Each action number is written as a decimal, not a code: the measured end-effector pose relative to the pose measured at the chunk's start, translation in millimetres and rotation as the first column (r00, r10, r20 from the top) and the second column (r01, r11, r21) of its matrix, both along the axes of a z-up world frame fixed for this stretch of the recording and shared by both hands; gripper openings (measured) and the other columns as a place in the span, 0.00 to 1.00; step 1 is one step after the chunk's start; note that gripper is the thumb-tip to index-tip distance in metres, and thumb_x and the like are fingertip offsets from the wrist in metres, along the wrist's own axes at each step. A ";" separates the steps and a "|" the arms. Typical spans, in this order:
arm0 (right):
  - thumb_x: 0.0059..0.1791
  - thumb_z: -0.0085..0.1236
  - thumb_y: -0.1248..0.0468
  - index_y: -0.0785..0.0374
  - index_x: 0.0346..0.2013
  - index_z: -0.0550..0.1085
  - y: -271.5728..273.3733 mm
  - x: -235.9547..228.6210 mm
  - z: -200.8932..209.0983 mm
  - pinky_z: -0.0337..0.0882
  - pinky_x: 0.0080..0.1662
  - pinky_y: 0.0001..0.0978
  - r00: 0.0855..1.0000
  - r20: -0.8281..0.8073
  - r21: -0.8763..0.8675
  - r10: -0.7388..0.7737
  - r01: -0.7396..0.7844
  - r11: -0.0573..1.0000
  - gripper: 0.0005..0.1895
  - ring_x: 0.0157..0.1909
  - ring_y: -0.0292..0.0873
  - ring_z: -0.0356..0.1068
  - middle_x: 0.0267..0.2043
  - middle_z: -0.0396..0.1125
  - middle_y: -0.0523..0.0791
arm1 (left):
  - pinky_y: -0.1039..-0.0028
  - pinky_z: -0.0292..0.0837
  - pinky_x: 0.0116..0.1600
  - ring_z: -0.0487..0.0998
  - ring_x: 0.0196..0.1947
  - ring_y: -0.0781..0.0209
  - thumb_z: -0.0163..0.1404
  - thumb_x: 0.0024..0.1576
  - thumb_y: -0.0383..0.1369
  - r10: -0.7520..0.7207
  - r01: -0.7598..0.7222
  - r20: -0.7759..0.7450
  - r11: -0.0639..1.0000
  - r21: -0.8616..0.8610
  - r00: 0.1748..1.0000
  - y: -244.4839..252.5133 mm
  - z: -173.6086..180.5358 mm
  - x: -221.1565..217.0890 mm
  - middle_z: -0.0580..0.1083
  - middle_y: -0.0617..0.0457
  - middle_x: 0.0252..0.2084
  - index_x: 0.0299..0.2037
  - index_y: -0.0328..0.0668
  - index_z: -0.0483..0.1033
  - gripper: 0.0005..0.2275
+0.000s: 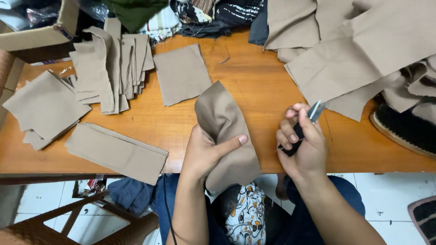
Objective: The person sits at a wooden table and uses small scissors to trim the edges of a folded piece of beige fabric. They repeatedly adjust the fabric, snip along the edges, and place the trimmed piece back on the table among other fabric pieces.
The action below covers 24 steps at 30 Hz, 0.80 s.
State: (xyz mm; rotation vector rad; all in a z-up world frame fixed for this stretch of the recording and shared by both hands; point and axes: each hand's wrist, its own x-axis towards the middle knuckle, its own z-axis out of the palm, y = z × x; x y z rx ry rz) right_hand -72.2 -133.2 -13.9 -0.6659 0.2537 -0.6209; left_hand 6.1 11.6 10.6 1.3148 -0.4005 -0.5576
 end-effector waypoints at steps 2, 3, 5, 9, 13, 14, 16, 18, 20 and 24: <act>0.48 0.40 0.66 0.63 0.37 0.62 6.2 -2.2 1.6 0.51 0.16 0.12 0.997 -0.050 -0.104 -0.061 0.056 0.993 0.05 0.14 0.27 0.48 0.31 0.58 0.45 | 0.60 0.69 0.43 0.71 0.37 0.53 0.60 0.34 0.25 0.026 -0.026 -0.026 1.000 0.004 0.999 -0.2 7.3 -1.9 0.73 0.42 0.35 0.39 0.27 0.70 0.21; 0.47 0.42 0.67 0.67 0.36 0.63 8.4 -3.1 0.5 0.51 0.15 0.13 0.992 -0.116 -0.172 -0.058 0.037 0.984 0.06 0.12 0.28 0.48 0.29 0.60 0.48 | 0.61 0.70 0.43 0.72 0.37 0.54 0.60 0.34 0.25 0.038 -0.038 -0.036 0.999 -0.002 0.999 -0.7 8.7 -1.7 0.73 0.41 0.34 0.38 0.26 0.70 0.20; 0.46 0.44 0.68 0.71 0.35 0.65 12.5 -3.8 0.9 0.51 0.13 0.14 0.982 -0.177 -0.238 -0.061 0.017 0.971 0.07 0.10 0.28 0.47 0.27 0.62 0.51 | 0.62 0.70 0.42 0.72 0.36 0.54 0.60 0.35 0.25 0.049 -0.049 -0.040 0.999 -0.010 0.998 -0.7 6.5 -1.2 0.73 0.41 0.34 0.37 0.25 0.70 0.20; 0.46 0.41 0.66 0.74 0.33 0.69 9.3 -10.6 -3.4 0.51 0.11 0.17 0.926 -0.321 -0.486 0.198 -0.340 0.805 0.12 0.06 0.30 0.48 0.15 0.60 0.49 | 0.59 0.69 0.41 0.71 0.36 0.52 0.58 0.38 0.28 0.114 -0.113 -0.069 0.993 0.021 0.991 2.1 -9.4 0.0 0.72 0.38 0.34 0.39 0.24 0.68 0.20; 0.40 0.52 0.67 0.73 0.29 0.73 1.6 -16.6 -1.7 0.52 0.13 0.14 0.856 -0.415 -0.626 0.308 -0.515 0.585 0.09 0.07 0.29 0.52 0.04 0.57 0.44 | 0.65 0.70 0.39 0.72 0.33 0.56 0.56 0.42 0.28 0.233 -0.248 -0.201 0.967 -0.055 0.951 3.1 -1.6 -3.5 0.73 0.41 0.33 0.39 0.26 0.69 0.16; 0.40 0.52 0.67 0.73 0.29 0.73 2.4 -15.3 1.2 0.52 0.13 0.14 0.855 -0.414 -0.629 0.311 -0.516 0.582 0.09 0.07 0.29 0.52 0.04 0.57 0.44 | 0.65 0.70 0.39 0.72 0.33 0.56 0.56 0.42 0.28 0.237 -0.252 -0.200 0.966 -0.058 0.951 4.3 -10.8 -0.8 0.73 0.41 0.33 0.39 0.26 0.69 0.16; 0.33 0.60 0.72 0.69 0.19 0.73 2.7 -11.6 7.3 0.54 0.14 0.14 0.865 -0.407 -0.682 0.294 -0.501 0.532 0.04 0.08 0.29 0.54 0.04 0.57 0.42 | 0.67 0.71 0.36 0.73 0.30 0.57 0.55 0.44 0.28 0.309 -0.347 -0.263 0.932 -0.109 0.914 5.5 -29.0 5.7 0.72 0.43 0.32 0.42 0.27 0.68 0.17; 0.33 0.59 0.73 0.70 0.20 0.73 2.1 -14.6 -5.2 0.52 0.13 0.14 0.861 -0.428 -0.654 0.274 -0.504 0.564 0.04 0.08 0.29 0.53 0.05 0.58 0.43 | 0.67 0.71 0.39 0.73 0.33 0.58 0.53 0.45 0.29 0.312 -0.348 -0.239 0.929 -0.124 0.919 4.9 -21.3 3.7 0.72 0.44 0.34 0.44 0.28 0.67 0.17; 0.33 0.58 0.74 0.71 0.22 0.72 3.4 -14.6 -9.0 0.51 0.13 0.14 0.856 -0.451 -0.623 0.253 -0.504 0.598 0.04 0.08 0.29 0.53 0.06 0.59 0.43 | 0.67 0.70 0.42 0.72 0.36 0.59 0.51 0.47 0.30 0.313 -0.347 -0.217 0.928 -0.138 0.925 5.2 -18.0 2.8 0.72 0.45 0.36 0.46 0.29 0.66 0.17; 0.35 0.58 0.71 0.69 0.25 0.73 9.7 -8.0 11.5 0.56 0.19 0.18 0.874 -0.443 -0.691 0.202 -0.476 0.544 0.06 0.15 0.31 0.57 0.14 0.64 0.45 | 0.59 0.63 0.50 0.68 0.44 0.55 0.48 0.51 0.34 0.241 -0.245 -0.058 0.968 -0.061 0.969 7.8 -19.7 6.0 0.69 0.41 0.43 0.49 0.25 0.63 0.20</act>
